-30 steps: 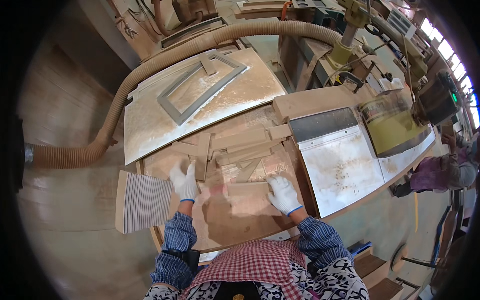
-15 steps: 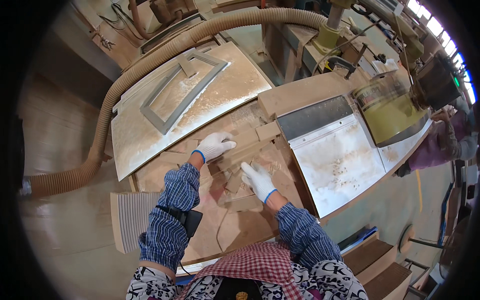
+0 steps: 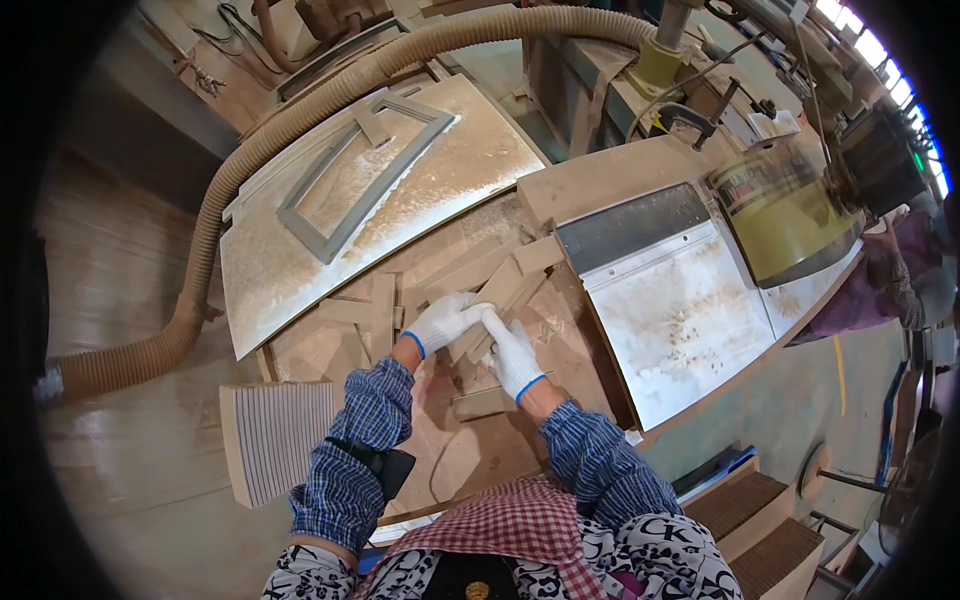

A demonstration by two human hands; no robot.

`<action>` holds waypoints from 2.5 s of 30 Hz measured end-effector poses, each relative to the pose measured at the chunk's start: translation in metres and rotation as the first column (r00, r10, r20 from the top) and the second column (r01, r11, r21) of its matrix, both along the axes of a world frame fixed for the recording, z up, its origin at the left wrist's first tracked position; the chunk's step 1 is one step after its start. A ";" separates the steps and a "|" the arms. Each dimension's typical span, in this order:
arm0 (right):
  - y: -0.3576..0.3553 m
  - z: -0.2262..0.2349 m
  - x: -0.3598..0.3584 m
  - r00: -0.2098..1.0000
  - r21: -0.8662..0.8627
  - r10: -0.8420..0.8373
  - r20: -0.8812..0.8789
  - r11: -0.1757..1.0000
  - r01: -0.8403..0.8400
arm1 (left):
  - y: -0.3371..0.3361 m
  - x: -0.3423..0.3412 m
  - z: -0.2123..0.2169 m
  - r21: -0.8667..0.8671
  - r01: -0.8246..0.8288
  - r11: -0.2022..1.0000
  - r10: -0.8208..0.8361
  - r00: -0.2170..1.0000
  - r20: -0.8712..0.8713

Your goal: The recorder is picking up stacks of thin wooden blocks from a pallet and organizing them into neat piles on a workbench in a furniture factory.

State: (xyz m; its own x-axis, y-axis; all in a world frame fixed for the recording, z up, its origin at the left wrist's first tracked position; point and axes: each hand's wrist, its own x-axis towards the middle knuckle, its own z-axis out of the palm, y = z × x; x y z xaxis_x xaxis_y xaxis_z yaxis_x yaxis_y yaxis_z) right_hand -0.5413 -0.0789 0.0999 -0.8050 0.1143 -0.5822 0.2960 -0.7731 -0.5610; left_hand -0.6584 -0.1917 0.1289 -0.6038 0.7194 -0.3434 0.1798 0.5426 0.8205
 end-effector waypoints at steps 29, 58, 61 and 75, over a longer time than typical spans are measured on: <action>0.061 0.010 0.190 0.895 0.981 0.402 0.194 -0.061 -0.185 | -0.058 0.263 -0.019 -0.207 0.038 0.978 -0.172 0.710 -0.683; 0.066 0.006 0.149 0.709 0.954 0.659 0.253 -0.291 -0.071 | -0.108 0.285 -0.032 0.109 -0.433 0.895 0.446 0.861 -0.243; 0.068 -0.004 0.125 0.787 0.900 0.594 0.166 -0.418 0.126 | -0.107 0.276 -0.028 0.090 -0.443 0.892 0.452 0.883 -0.131; 0.087 0.026 0.084 0.288 0.684 0.801 0.524 -0.195 -0.703 | -0.096 0.229 -0.014 -0.075 -0.145 0.987 0.137 0.986 -0.098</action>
State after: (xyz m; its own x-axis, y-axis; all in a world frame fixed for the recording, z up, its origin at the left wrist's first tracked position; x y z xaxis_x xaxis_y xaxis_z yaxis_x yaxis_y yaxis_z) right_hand -0.4569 0.0077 0.1255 -0.6907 -0.3381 -0.6392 0.2638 0.7053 -0.6580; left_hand -0.4293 -0.2873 0.1148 -0.7288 0.5967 -0.3359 0.1694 0.6324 0.7559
